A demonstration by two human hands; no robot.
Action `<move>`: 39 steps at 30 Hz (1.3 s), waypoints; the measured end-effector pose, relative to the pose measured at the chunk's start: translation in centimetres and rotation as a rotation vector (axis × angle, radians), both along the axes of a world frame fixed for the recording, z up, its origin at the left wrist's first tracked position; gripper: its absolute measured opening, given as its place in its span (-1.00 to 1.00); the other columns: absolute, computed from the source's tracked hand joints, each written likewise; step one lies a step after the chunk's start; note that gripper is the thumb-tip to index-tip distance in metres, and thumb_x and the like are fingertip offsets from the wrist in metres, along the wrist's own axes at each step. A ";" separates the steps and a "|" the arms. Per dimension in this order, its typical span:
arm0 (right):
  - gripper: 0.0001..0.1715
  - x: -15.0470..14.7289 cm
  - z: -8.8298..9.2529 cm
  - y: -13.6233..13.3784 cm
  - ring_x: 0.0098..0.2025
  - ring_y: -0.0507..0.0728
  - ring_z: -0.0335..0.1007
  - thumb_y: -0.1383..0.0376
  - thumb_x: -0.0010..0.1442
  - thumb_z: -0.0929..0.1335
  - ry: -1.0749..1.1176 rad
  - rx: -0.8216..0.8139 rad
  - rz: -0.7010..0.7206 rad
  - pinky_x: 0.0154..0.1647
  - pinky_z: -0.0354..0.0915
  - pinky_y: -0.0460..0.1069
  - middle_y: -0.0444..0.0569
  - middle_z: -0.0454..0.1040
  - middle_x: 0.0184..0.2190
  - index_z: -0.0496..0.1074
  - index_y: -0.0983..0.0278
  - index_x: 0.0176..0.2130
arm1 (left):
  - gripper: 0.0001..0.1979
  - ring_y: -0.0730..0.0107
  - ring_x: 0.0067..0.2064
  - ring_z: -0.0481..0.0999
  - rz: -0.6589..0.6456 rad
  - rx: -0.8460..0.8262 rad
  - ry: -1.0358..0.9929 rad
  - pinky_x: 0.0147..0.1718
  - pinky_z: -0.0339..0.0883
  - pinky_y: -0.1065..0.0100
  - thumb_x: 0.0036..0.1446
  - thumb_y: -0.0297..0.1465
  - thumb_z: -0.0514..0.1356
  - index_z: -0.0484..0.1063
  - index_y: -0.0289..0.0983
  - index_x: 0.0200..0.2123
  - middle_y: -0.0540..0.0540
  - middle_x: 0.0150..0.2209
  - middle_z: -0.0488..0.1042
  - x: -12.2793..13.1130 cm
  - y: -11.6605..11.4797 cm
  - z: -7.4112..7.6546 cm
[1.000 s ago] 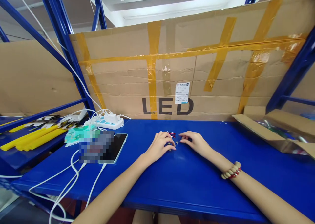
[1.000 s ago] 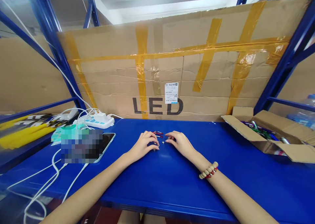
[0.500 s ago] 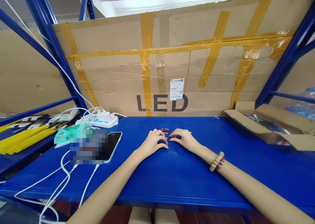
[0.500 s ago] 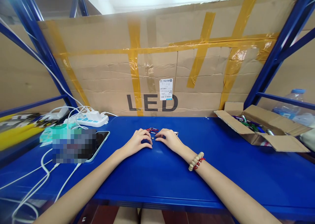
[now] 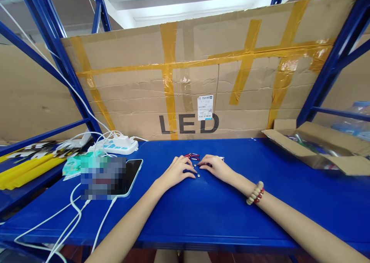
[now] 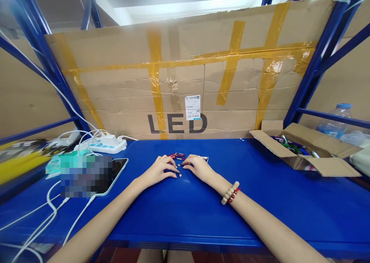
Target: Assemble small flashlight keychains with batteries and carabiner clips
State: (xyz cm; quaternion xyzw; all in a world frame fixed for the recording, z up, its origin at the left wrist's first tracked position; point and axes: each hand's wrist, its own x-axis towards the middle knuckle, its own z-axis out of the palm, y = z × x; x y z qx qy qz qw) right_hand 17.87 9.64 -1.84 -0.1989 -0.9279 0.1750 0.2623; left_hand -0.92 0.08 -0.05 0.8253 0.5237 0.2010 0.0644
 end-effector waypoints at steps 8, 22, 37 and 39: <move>-0.83 -0.3 -0.2 0.2 -0.25 0.10 0.41 0.34 0.14 0.30 0.058 0.042 -0.034 -0.17 0.31 -0.01 0.00 0.50 -0.32 0.50 0.28 -0.28 | -0.81 0.36 -0.15 0.31 0.028 0.031 0.030 -0.12 0.04 0.29 0.08 -0.21 0.16 0.49 -0.16 -0.33 0.02 -0.28 0.42 0.0 -0.1 0.3; -0.79 -2.3 -0.3 -0.2 -0.26 0.09 0.40 0.30 0.18 0.27 0.082 0.033 0.074 -0.19 0.31 -0.01 -0.02 0.49 -0.35 0.51 0.24 -0.30 | -0.87 0.35 -0.12 0.32 0.043 -0.015 -0.017 -0.10 0.06 0.28 0.11 -0.27 0.14 0.41 -0.19 -0.38 0.04 -0.28 0.46 -0.1 -0.3 0.4; -0.79 -1.7 -0.5 -0.2 -0.27 0.11 0.36 0.40 0.16 0.27 0.019 0.090 0.060 -0.19 0.28 0.00 0.00 0.48 -0.37 0.51 0.27 -0.35 | -0.86 0.37 -0.18 0.30 0.093 0.014 0.010 -0.14 0.07 0.28 0.18 -0.31 0.05 0.36 -0.20 -0.32 0.02 -0.28 0.42 -0.1 -0.3 0.3; -0.78 -1.6 -0.5 -0.2 -0.26 0.11 0.36 0.40 0.16 0.27 0.016 0.099 0.060 -0.18 0.28 0.01 0.00 0.48 -0.36 0.51 0.25 -0.34 | -0.85 0.37 -0.19 0.29 0.118 0.039 0.018 -0.16 0.07 0.29 0.20 -0.31 0.04 0.35 -0.21 -0.31 0.02 -0.27 0.42 0.0 -0.3 0.4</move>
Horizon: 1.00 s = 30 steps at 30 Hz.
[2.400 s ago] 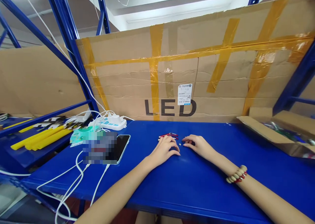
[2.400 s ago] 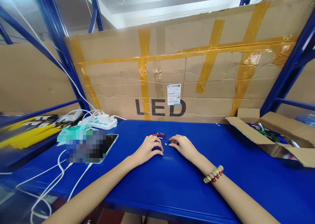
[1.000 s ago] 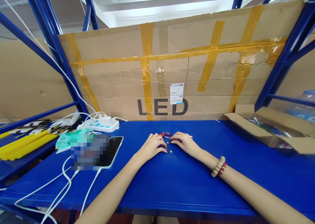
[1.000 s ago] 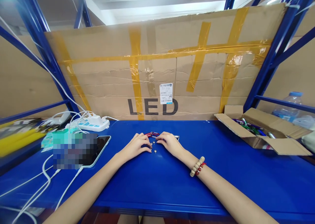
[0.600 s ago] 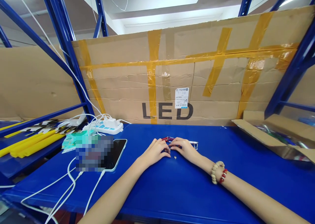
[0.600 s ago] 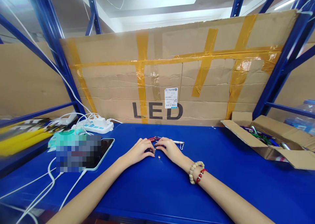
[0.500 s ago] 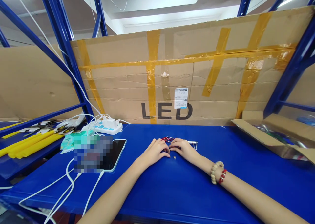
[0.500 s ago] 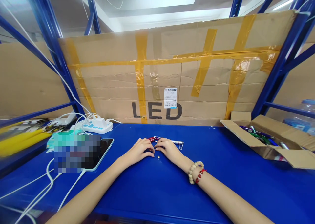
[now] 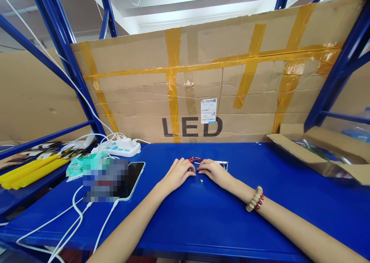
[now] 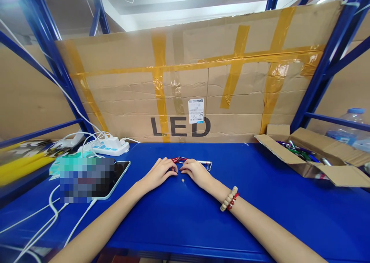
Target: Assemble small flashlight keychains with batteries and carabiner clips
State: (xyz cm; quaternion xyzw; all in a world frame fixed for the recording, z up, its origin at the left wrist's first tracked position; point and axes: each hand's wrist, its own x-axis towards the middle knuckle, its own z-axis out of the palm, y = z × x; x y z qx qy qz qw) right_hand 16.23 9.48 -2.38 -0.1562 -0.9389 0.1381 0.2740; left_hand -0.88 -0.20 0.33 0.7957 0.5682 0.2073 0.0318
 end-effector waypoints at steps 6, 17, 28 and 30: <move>-0.76 0.3 0.2 -0.1 -0.28 0.10 0.37 0.40 0.17 0.26 0.002 0.001 0.004 -0.20 0.29 -0.01 -0.01 0.48 -0.37 0.52 0.25 -0.36 | -0.84 0.38 -0.19 0.30 -0.004 -0.007 -0.010 -0.17 0.06 0.30 0.16 -0.26 0.08 0.36 -0.21 -0.34 0.03 -0.30 0.41 0.3 0.4 -0.5; -0.82 3.2 3.3 1.8 -0.30 0.09 0.44 0.24 0.11 0.33 0.272 -0.094 -0.173 -0.27 0.33 -0.03 -0.03 0.54 -0.36 0.53 0.24 -0.36 | -0.72 0.37 -0.23 0.32 -0.006 0.078 -0.017 -0.23 0.08 0.32 0.15 -0.14 0.04 0.34 -0.23 -0.34 0.00 -0.32 0.41 0.3 0.3 -0.1; -0.67 24.4 9.5 9.5 -0.31 0.15 0.44 0.31 0.09 0.29 0.675 0.001 -1.298 -0.27 0.26 0.00 0.30 0.51 -0.29 0.50 0.50 -0.24 | -0.73 0.35 -0.26 0.30 -0.064 0.149 0.019 -0.26 0.08 0.31 0.18 -0.15 0.01 0.32 -0.22 -0.29 -0.03 -0.30 0.41 0.6 0.1 0.2; -0.87 26.5 8.7 9.7 -0.49 0.13 0.40 0.41 -0.05 0.36 0.559 -0.081 -1.327 -0.40 0.23 0.01 0.20 0.51 -0.53 0.52 0.45 -0.47 | -0.73 0.35 -0.25 0.30 -0.066 0.150 0.023 -0.26 0.08 0.31 0.18 -0.16 0.01 0.32 -0.22 -0.28 -0.03 -0.28 0.41 0.6 0.2 0.2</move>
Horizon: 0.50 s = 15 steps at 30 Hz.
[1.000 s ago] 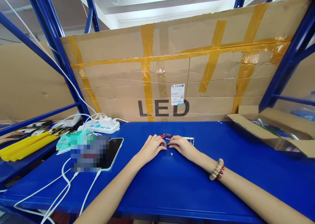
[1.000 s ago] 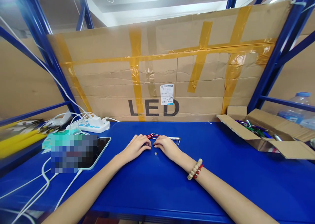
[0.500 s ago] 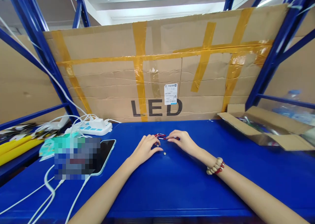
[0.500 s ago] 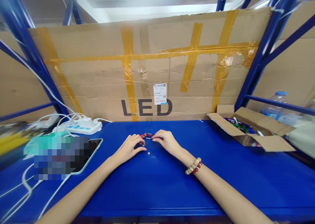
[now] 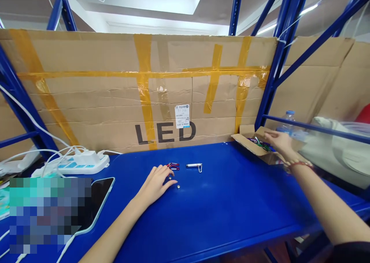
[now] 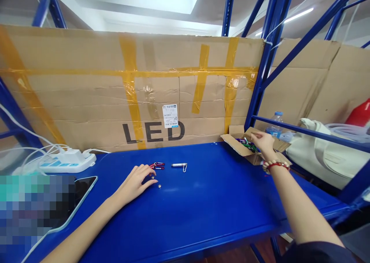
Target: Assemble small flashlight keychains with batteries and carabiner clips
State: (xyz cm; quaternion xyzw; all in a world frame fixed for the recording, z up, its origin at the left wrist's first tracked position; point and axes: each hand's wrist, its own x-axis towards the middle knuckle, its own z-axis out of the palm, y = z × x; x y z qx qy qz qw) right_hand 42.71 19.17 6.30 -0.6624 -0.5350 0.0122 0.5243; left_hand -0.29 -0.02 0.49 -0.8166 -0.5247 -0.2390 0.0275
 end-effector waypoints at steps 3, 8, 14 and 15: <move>-0.79 1.0 -0.6 0.2 -0.62 0.11 0.32 0.50 -0.13 0.36 -0.084 -0.134 0.039 -0.48 0.18 0.02 0.08 0.42 -0.71 0.40 0.37 -0.72 | -0.75 0.35 -0.25 0.30 0.008 -0.006 0.011 -0.27 0.08 0.31 0.19 -0.18 0.01 0.31 -0.23 -0.28 -0.03 -0.28 0.41 0.1 0.1 -0.1; -0.87 -3.2 0.5 -0.1 -0.36 0.16 0.40 0.41 -0.02 0.34 -0.241 -0.112 0.198 -0.29 0.22 0.04 0.21 0.51 -0.37 0.50 0.40 -0.42 | -0.78 0.34 -0.26 0.32 0.057 0.018 0.026 -0.27 0.08 0.30 0.22 -0.23 -0.02 0.31 -0.22 -0.29 -0.03 -0.30 0.42 0.1 0.1 0.1; -0.58 -16.1 -0.7 -7.7 -0.30 0.07 0.40 0.06 0.03 0.35 -0.493 -0.081 0.983 -0.28 0.30 -0.05 -0.02 0.47 -0.24 0.45 0.24 -0.17 | -0.79 0.33 -0.25 0.32 0.247 0.109 -0.049 -0.27 0.09 0.28 0.24 -0.30 -0.06 0.32 -0.22 -0.29 -0.04 -0.29 0.42 -0.4 0.1 0.4; -0.54 -18.2 -1.5 -9.3 -0.35 0.06 0.40 0.02 0.01 0.35 -0.542 -0.110 1.086 -0.31 0.31 -0.05 -0.02 0.47 -0.24 0.44 0.23 -0.15 | -0.79 0.32 -0.24 0.32 0.278 0.126 -0.068 -0.26 0.09 0.28 0.24 -0.31 -0.06 0.32 -0.22 -0.29 -0.04 -0.28 0.42 -0.6 0.1 0.4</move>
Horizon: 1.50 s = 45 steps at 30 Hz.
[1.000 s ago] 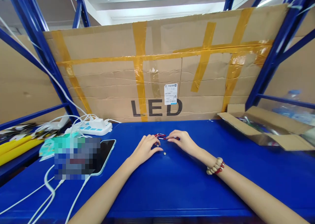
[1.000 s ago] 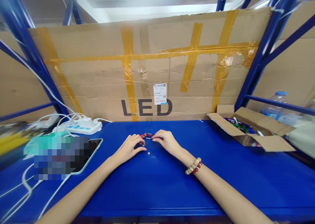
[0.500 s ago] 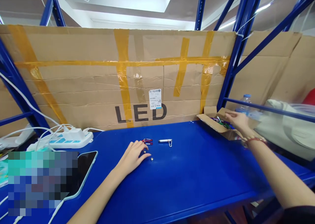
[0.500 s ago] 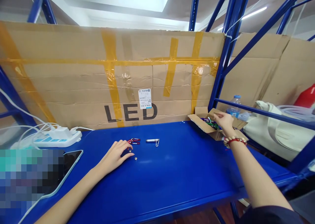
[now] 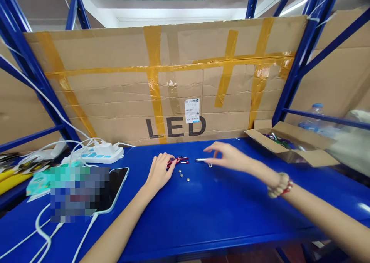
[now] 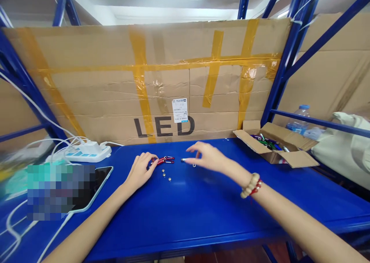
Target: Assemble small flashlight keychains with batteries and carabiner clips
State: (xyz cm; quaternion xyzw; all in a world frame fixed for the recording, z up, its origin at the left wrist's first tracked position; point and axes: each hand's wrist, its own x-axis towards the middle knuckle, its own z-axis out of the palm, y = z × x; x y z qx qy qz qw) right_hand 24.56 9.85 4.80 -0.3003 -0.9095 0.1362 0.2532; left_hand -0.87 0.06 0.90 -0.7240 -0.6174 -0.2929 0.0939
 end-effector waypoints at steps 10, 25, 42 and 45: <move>-0.87 -8.1 -5.5 -2.8 -0.45 0.04 0.41 0.40 0.01 0.35 -0.042 -0.186 0.167 -0.37 0.32 -0.08 -0.01 0.52 -0.45 0.52 0.33 -0.39 | -0.84 0.33 -0.22 0.33 0.083 0.081 -0.031 -0.23 0.11 0.27 0.22 -0.38 -0.04 0.31 -0.23 -0.30 -0.03 -0.28 0.42 -0.7 0.2 -0.1; -0.90 -9.6 -5.3 -2.6 -0.40 0.06 0.43 0.33 -0.02 0.39 0.129 -0.173 0.274 -0.40 0.30 -0.09 -0.03 0.55 -0.43 0.53 0.30 -0.41 | -0.86 0.32 -0.20 0.32 0.077 0.080 -0.008 -0.21 0.11 0.28 0.22 -0.40 -0.04 0.29 -0.22 -0.31 -0.02 -0.28 0.41 -0.5 0.0 -0.2; -0.86 -10.6 -4.4 -1.2 -0.39 0.05 0.39 0.37 0.07 0.35 0.058 0.005 0.286 -0.31 0.28 -0.08 -0.03 0.49 -0.40 0.49 0.30 -0.31 | -0.86 0.34 -0.23 0.32 0.057 0.082 -0.011 -0.23 0.12 0.26 0.22 -0.39 -0.05 0.29 -0.22 -0.30 -0.02 -0.29 0.42 -0.6 0.1 -0.6; -0.87 -10.9 -4.4 -0.8 -0.41 0.04 0.40 0.35 0.04 0.36 0.056 -0.050 0.256 -0.34 0.28 -0.08 -0.05 0.51 -0.42 0.51 0.29 -0.33 | -0.85 0.34 -0.22 0.32 0.059 0.083 -0.009 -0.23 0.12 0.26 0.22 -0.39 -0.05 0.30 -0.23 -0.30 -0.02 -0.28 0.42 -0.7 0.2 -0.6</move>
